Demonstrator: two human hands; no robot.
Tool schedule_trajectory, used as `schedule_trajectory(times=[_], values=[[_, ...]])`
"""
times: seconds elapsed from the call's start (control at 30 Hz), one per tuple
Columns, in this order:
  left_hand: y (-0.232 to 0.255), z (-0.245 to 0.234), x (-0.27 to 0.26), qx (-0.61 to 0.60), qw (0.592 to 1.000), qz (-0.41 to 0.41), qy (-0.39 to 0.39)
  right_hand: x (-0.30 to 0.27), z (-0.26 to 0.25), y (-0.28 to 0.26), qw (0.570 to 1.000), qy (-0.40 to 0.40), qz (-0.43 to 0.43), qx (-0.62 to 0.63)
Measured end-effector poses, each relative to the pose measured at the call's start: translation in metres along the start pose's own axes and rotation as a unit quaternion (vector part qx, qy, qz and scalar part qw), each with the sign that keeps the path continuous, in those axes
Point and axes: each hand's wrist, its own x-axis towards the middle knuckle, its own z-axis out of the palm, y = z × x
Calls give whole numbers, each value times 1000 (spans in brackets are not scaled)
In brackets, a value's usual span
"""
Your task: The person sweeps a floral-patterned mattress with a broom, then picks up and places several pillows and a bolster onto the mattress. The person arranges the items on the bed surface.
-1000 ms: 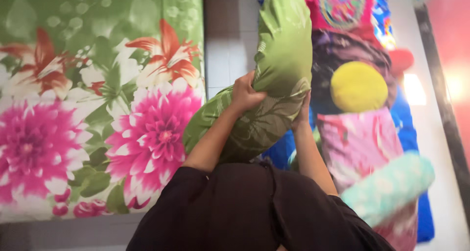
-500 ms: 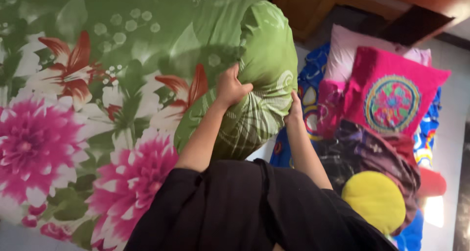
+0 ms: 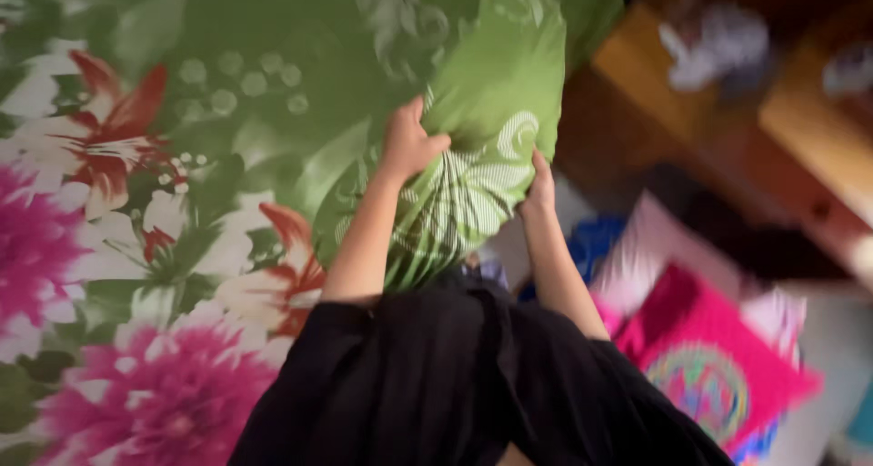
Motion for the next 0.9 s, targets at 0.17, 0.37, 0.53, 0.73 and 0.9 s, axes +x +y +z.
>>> schedule_trajectory(times=[0.17,0.37,0.53,0.73,0.9], values=[[1,-10,53,117,982,-119,93,108,47,-32,992,-100,63,-52],[1,-67,90,181,952,-178,169,187,119,8,982,-107,116,-108],[-43,-136,136,311,910,-173,213,234,175,76,984,-112,98,-103],[-188,-175,155,457,816,-203,290,274,180,168,964,-82,143,-208],[-295,-124,110,414,742,-388,356,304,172,198,804,-11,335,-490]])
